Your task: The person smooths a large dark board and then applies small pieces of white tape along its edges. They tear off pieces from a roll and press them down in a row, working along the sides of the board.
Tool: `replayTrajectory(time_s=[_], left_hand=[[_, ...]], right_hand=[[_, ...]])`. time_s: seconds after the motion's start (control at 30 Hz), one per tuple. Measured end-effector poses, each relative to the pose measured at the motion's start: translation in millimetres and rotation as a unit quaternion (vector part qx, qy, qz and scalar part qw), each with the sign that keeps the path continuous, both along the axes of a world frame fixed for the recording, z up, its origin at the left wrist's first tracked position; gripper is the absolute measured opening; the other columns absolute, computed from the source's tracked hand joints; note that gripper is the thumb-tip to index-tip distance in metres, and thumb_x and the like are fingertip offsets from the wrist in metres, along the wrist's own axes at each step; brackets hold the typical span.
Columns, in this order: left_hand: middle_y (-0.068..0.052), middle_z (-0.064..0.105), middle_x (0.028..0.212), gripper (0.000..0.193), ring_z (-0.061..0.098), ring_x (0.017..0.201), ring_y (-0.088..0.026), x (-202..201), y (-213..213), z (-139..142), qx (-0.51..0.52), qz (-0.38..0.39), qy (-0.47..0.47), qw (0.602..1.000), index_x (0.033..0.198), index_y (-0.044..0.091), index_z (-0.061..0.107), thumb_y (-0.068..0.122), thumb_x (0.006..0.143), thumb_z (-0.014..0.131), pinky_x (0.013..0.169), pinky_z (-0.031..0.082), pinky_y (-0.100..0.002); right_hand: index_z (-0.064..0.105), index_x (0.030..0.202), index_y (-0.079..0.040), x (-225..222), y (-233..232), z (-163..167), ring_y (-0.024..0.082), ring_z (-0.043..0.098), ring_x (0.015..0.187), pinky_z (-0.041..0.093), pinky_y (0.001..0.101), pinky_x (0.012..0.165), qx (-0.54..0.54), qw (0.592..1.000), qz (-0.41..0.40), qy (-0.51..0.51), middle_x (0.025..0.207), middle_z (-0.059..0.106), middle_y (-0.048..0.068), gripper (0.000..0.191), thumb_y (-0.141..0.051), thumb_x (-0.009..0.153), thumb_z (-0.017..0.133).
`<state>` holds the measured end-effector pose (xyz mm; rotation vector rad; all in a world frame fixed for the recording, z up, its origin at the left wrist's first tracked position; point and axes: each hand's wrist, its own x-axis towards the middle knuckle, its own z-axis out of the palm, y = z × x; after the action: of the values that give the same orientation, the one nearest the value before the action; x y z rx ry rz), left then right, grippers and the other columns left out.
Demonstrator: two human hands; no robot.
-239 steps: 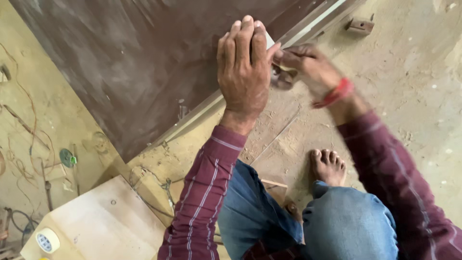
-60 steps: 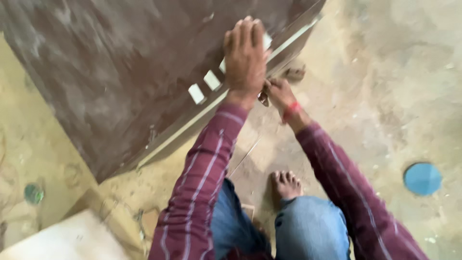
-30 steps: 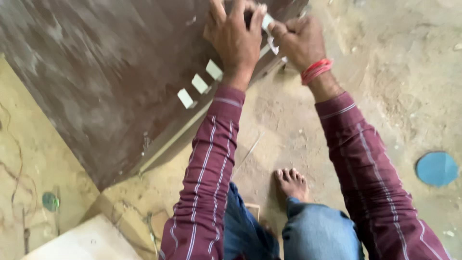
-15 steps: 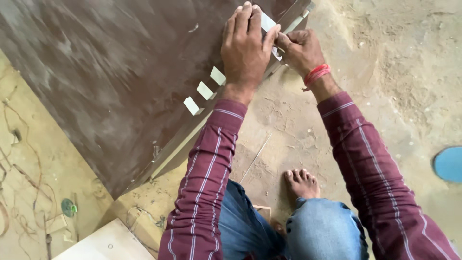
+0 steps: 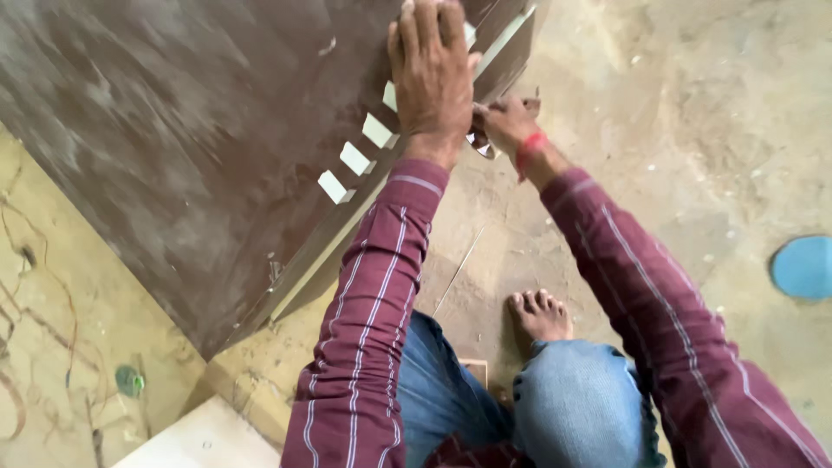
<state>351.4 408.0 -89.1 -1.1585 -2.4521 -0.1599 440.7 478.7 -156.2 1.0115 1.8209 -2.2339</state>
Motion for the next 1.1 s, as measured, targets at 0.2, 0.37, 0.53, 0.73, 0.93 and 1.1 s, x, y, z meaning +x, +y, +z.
replayTrajectory(time_s=[0.2,0.37,0.53,0.73,0.93,1.1], left_hand=[[-0.013,0.052,0.141,0.066,0.058,0.131,-0.029,17.2,-24.4,43.8,0.191,-0.127,-0.288,0.93,0.15,0.004,0.046,0.03,0.1,0.079,0.112,0.052,-0.042],[-0.011,0.067,0.122,0.037,0.063,0.113,-0.024,56.7,-35.9,22.7,0.203,-0.179,-0.289,0.918,0.12,0.006,0.066,0.03,0.095,0.079,0.094,0.057,-0.04],[-0.002,0.073,0.096,0.013,0.065,0.092,-0.017,66.3,-17.1,13.8,0.277,-0.103,-0.337,0.894,0.092,0.012,0.071,0.024,0.097,0.072,0.083,0.058,-0.036],[-0.001,0.071,0.083,0.011,0.067,0.077,-0.017,7.0,18.9,35.7,0.297,-0.086,-0.192,0.931,0.086,0.015,0.071,0.02,0.095,0.074,0.11,0.046,-0.053],[-0.004,0.07,0.092,0.023,0.063,0.095,-0.028,-25.6,34.4,18.3,0.274,0.004,-0.161,0.948,0.083,0.015,0.071,0.036,0.086,0.081,0.085,0.052,-0.049],[-0.021,0.058,0.123,0.07,0.054,0.116,-0.041,-45.1,35.3,-0.5,0.228,0.124,-0.039,0.965,0.112,0.003,0.069,0.058,0.071,0.083,0.085,0.046,-0.06]], right_hand=[[0.064,0.113,0.0,82.3,22.3,44.1,0.009,0.062,0.085,0.054,0.0273,0.079,0.078,0.956,0.029,0.283,0.091,0.065,0.001,0.023,-0.021,0.109,0.056],[0.063,0.119,-0.002,97.0,32.1,59.2,0.009,0.06,0.084,0.053,0.0256,0.076,0.125,0.936,0.045,0.327,0.093,0.064,0.001,0.021,-0.017,0.111,0.053],[0.069,0.106,-0.004,87.3,35.6,36.0,0.008,0.063,0.07,0.055,0.0237,0.064,0.156,0.955,-0.004,0.25,0.084,0.07,0.002,0.02,-0.019,0.109,0.057],[0.073,0.084,-0.007,43.3,57.3,35.9,0.006,0.059,0.05,0.047,0.025,0.042,0.316,0.929,-0.071,0.181,0.063,0.065,0.001,0.037,-0.029,0.112,0.062],[0.074,0.08,-0.006,12.5,75.5,57.7,0.006,0.055,0.048,0.042,0.0249,0.042,0.33,0.93,-0.082,0.139,0.06,0.063,0.0,0.035,-0.029,0.105,0.068],[0.071,0.081,-0.004,17.9,68.6,51.1,0.005,0.057,0.056,0.045,0.0239,0.049,0.249,0.948,-0.064,0.186,0.064,0.06,0.0,0.042,-0.034,0.111,0.068]])
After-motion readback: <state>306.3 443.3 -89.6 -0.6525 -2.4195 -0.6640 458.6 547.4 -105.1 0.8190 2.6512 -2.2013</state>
